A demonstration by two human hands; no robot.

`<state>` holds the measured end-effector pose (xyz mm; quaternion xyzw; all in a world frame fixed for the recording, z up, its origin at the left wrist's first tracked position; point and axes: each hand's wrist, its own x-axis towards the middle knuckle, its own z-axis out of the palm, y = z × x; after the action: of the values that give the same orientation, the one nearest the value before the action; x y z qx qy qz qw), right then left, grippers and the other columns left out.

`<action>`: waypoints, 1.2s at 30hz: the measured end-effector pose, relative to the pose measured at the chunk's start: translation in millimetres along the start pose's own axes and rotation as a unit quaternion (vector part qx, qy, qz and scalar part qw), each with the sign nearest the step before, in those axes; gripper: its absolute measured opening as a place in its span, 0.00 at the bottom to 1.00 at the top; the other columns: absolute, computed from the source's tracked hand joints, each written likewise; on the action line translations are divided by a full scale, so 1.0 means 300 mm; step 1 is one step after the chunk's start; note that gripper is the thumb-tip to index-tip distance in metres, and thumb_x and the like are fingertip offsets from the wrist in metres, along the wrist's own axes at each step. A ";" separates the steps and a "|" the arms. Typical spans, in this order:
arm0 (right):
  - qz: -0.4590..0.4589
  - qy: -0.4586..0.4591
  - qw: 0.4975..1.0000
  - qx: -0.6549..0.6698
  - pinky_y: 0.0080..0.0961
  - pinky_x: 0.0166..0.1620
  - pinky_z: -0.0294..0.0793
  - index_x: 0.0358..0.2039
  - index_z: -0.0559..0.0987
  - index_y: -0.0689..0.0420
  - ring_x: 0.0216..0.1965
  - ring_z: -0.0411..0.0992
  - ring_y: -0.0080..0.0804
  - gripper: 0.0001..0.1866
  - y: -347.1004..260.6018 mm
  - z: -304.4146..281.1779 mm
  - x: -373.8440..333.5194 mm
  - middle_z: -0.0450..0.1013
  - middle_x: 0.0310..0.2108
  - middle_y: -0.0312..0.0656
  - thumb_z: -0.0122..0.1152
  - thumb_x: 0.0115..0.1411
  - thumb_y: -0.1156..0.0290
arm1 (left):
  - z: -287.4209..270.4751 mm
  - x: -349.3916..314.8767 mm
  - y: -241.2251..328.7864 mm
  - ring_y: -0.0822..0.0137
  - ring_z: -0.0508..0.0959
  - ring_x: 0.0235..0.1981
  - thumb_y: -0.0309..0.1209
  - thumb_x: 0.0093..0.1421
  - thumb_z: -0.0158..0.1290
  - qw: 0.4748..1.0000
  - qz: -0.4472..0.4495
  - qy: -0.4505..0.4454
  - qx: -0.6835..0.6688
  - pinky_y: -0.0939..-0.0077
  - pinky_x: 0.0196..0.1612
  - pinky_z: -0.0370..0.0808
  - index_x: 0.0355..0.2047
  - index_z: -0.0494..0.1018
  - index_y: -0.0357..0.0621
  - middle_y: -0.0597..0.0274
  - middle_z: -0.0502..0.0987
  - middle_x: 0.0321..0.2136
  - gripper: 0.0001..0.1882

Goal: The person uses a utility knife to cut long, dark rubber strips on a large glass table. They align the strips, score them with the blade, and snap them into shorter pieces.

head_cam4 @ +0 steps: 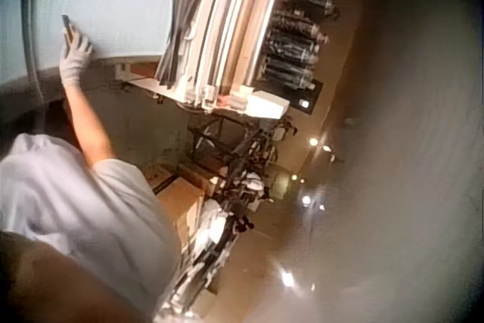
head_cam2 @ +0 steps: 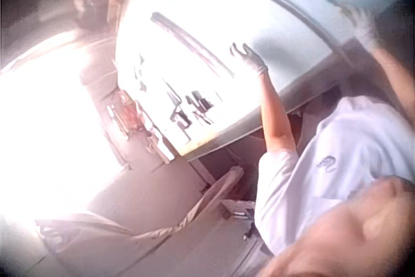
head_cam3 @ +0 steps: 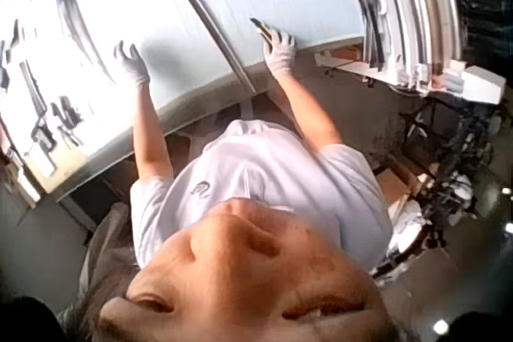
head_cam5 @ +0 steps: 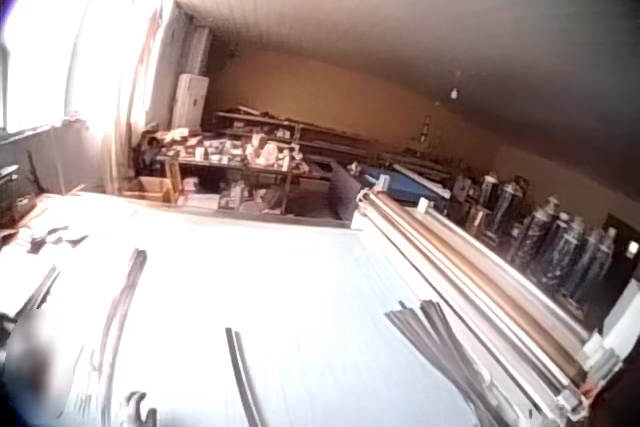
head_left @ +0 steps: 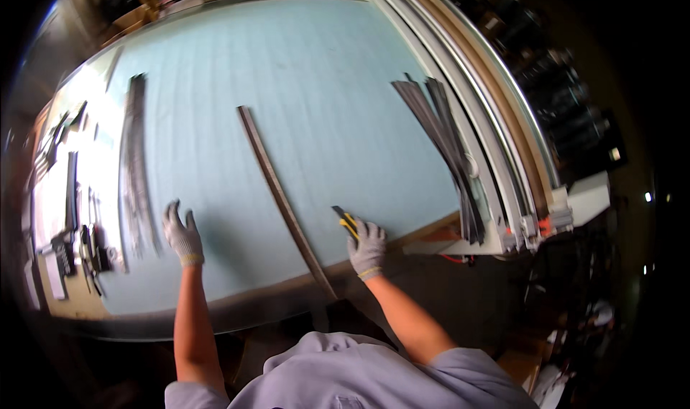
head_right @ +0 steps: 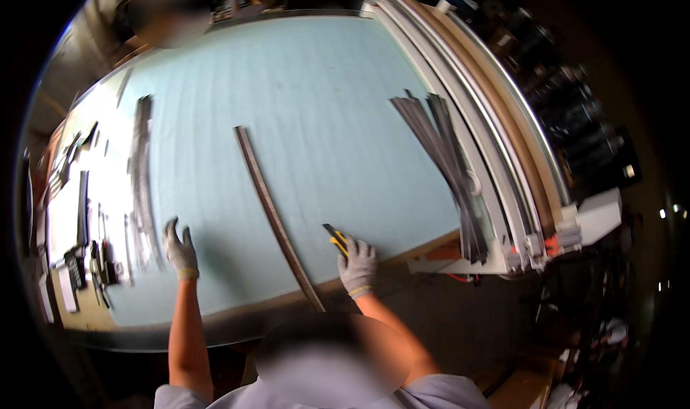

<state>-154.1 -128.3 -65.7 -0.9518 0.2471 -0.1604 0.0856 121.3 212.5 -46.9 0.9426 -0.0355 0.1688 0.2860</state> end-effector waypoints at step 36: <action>-0.071 -0.050 0.996 -0.003 0.51 0.58 0.64 0.59 0.70 0.59 0.52 0.66 0.53 0.32 0.068 -0.015 0.001 0.68 0.48 0.52 0.65 0.56 0.61 | 0.004 0.373 -0.367 0.46 0.47 0.74 0.58 0.68 0.40 0.931 -0.218 -0.099 0.275 0.49 0.73 0.46 0.74 0.52 0.62 0.55 0.50 0.74 0.37</action>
<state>-164.5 -146.4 -66.4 -0.9741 0.1744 -0.1177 0.0829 244.9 307.0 -68.1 0.9809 0.1902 0.0113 0.0404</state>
